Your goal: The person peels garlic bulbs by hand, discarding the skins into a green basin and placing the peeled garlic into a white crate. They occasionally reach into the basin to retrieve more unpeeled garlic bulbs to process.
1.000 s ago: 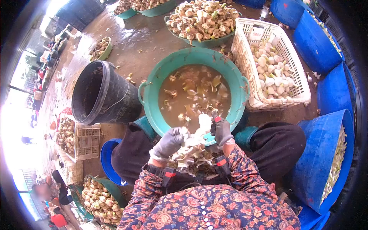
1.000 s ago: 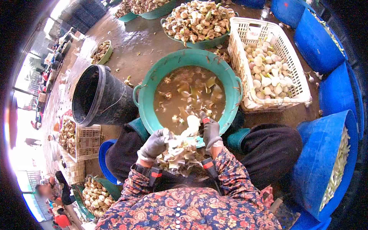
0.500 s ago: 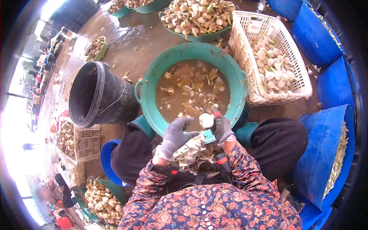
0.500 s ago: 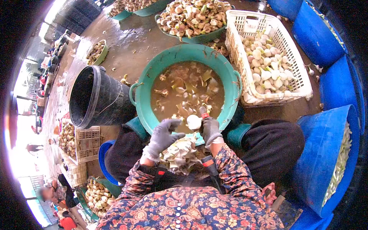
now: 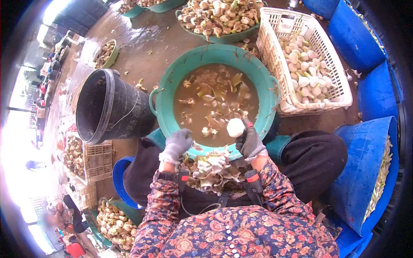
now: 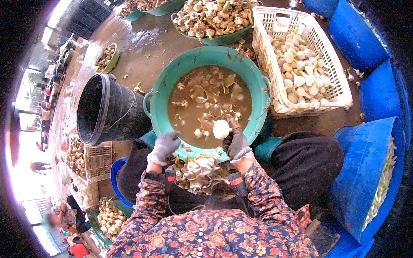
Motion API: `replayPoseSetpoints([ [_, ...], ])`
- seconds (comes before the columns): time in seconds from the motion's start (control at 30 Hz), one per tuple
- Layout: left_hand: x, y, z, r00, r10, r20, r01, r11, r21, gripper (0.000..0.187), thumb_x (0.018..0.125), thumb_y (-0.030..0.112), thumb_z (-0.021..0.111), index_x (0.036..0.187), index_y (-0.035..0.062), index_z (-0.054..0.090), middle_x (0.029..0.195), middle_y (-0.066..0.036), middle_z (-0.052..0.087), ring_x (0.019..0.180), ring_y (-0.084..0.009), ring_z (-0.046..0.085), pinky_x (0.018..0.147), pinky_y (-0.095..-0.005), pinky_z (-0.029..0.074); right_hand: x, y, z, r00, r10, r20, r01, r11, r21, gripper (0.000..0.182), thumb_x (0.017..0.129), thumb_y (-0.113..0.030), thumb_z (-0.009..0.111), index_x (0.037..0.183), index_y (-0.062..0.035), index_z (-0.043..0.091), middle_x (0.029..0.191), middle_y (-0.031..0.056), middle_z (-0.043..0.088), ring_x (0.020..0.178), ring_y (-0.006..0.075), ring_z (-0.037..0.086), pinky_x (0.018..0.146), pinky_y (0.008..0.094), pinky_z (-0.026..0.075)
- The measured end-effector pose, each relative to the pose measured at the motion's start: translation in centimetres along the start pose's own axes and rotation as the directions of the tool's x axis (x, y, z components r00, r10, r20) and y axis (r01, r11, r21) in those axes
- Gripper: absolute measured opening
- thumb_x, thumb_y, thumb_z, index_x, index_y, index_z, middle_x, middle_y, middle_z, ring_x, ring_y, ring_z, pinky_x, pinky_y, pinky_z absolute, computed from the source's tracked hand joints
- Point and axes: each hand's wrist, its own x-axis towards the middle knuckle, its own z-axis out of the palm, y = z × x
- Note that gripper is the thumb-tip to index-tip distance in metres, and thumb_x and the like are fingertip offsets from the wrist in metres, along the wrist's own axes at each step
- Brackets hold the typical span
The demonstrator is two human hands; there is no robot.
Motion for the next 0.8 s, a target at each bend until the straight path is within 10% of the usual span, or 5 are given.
replayPoseSetpoints([
  [0.17,7.3,-1.6,4.8,0.995,-0.025,-0.096,0.001,0.973,-0.233,0.063,0.069,0.037,0.065,0.122,0.0061,0.049,0.117,-0.013,0.056,0.109,-0.0303,0.052,0.094,-0.0365,0.039,-6.8,-6.9,2.5,0.959,-0.264,-0.103,0.274,0.957,0.099,0.037,0.082,-0.048,0.056,0.084,-0.0106,0.057,0.07,0.0004,0.055,0.055,0.0087,0.049,0.043,0.022,0.04],
  [0.33,10.8,1.0,10.0,0.979,0.157,0.132,-0.137,0.98,-0.147,0.062,0.065,0.042,0.069,0.113,0.007,0.055,0.118,-0.016,0.054,0.11,-0.0313,0.05,0.093,-0.0354,0.041,-15.5,-14.9,1.2,0.291,-0.742,0.604,0.16,0.66,0.734,0.07,0.082,-0.041,0.055,0.133,-0.0009,0.029,0.074,-0.0004,0.042,0.06,0.0104,0.044,0.042,0.0273,0.038],
  [0.57,9.3,2.9,12.3,0.931,0.308,0.198,0.04,0.451,-0.891,0.059,0.066,0.032,0.076,0.113,0.0023,0.056,0.1,-0.009,0.062,0.085,-0.0113,0.058,0.076,-0.0253,0.047,-1.9,-5.5,0.2,0.953,-0.302,0.019,0.28,0.856,-0.435,0.037,0.088,-0.04,0.05,0.09,-0.005,0.063,0.063,0.0077,0.057,0.051,0.0146,0.05,0.049,0.0252,0.04],
  [0.6,8.3,3.7,11.0,0.931,0.308,0.196,0.037,0.455,-0.89,0.059,0.066,0.032,0.076,0.113,0.0023,0.056,0.1,-0.009,0.062,0.085,-0.0113,0.058,0.076,-0.0253,0.047,1.2,-2.4,-1.9,0.828,-0.516,0.22,0.418,0.305,-0.856,0.042,0.084,-0.046,0.053,0.081,-0.0053,0.065,0.062,0.0132,0.058,0.055,0.0232,0.055,0.053,0.0334,0.043],
  [0.8,0.9,8.5,2.6,0.92,0.35,-0.177,-0.385,0.724,-0.572,0.056,0.063,0.027,0.08,0.106,-0.0009,0.057,0.095,-0.01,0.062,0.085,-0.0147,0.059,0.074,-0.0278,0.048,-1.1,-0.7,2.4,0.863,-0.498,0.089,0.249,0.264,-0.932,0.046,0.079,-0.048,0.058,0.073,-0.0029,0.063,0.064,0.0168,0.059,0.06,0.0328,0.055,0.058,0.0364,0.042],
])
